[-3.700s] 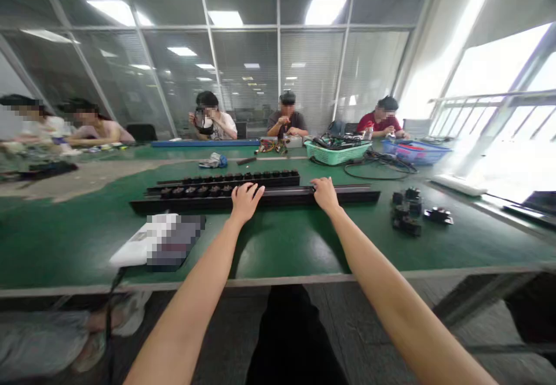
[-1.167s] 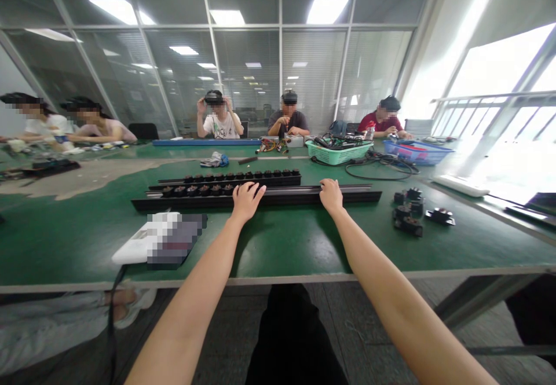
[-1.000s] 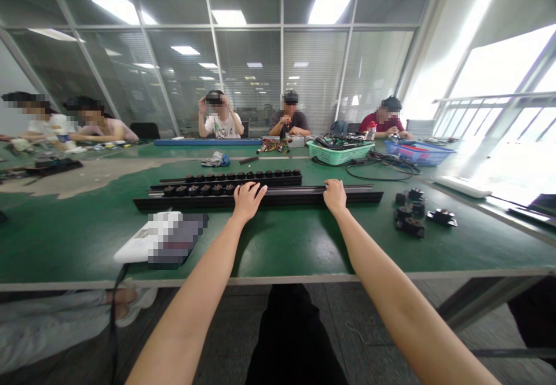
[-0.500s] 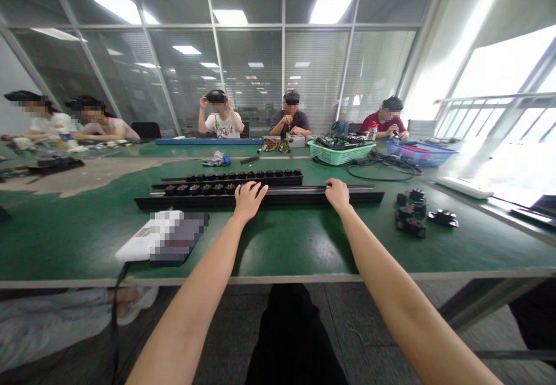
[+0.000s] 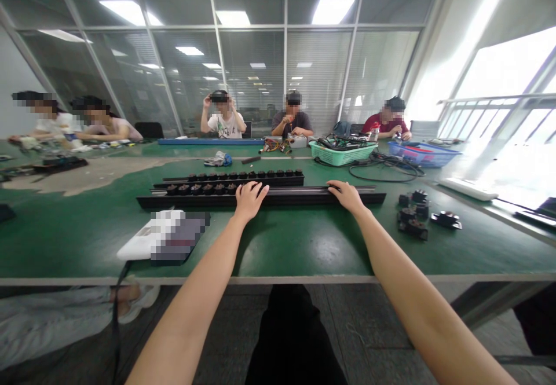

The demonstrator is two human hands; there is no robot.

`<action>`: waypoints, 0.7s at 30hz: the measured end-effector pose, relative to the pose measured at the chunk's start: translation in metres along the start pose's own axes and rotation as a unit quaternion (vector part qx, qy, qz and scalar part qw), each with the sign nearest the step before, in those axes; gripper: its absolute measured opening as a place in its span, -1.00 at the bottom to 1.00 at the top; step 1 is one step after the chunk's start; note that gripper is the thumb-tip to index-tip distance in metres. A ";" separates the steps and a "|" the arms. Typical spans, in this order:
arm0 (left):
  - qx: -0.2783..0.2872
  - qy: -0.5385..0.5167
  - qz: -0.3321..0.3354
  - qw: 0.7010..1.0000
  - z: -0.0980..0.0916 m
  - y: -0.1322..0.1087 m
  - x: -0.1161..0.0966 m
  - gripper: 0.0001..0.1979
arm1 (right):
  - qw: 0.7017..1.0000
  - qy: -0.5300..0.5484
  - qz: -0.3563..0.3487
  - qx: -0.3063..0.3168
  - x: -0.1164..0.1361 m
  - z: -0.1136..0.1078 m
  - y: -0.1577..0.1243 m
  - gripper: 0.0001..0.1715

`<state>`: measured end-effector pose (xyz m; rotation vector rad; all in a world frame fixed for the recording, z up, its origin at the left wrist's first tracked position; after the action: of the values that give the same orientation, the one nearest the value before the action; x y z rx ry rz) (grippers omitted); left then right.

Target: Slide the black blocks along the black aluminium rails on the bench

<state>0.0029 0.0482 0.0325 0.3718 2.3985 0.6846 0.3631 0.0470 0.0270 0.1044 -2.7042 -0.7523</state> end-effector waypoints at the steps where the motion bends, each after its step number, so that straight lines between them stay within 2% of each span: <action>1: -0.001 0.001 0.001 1.000 0.000 0.000 0.000 -0.53 | 1.000 -0.001 -0.004 -0.005 0.001 0.002 -0.003 -0.60; 5: -0.001 0.003 0.001 1.000 0.000 0.000 -0.001 -0.53 | 1.000 -0.017 -0.001 -0.014 0.006 0.010 -0.007 -0.50; 11: -0.003 0.004 0.005 1.000 0.000 0.001 0.000 -0.55 | 0.998 -0.029 0.043 -0.024 0.001 0.018 -0.006 -0.45; 21: -0.005 -0.002 0.001 1.000 0.000 0.001 0.001 -0.52 | 0.997 -0.030 0.064 -0.039 -0.009 0.015 -0.007 -0.40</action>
<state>0.0024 0.0491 0.0324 0.3702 2.3915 0.6948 0.3667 0.0501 0.0088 -0.1113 -2.7028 -0.8336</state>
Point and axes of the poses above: each hand's wrist, its own y-axis towards the middle knuckle, its own z-axis out of the palm, x = y × z, the point moved 6 cm from there along y, towards the middle knuckle, and after that the axes turned 11 degrees about -y, right-handed, at the moved point
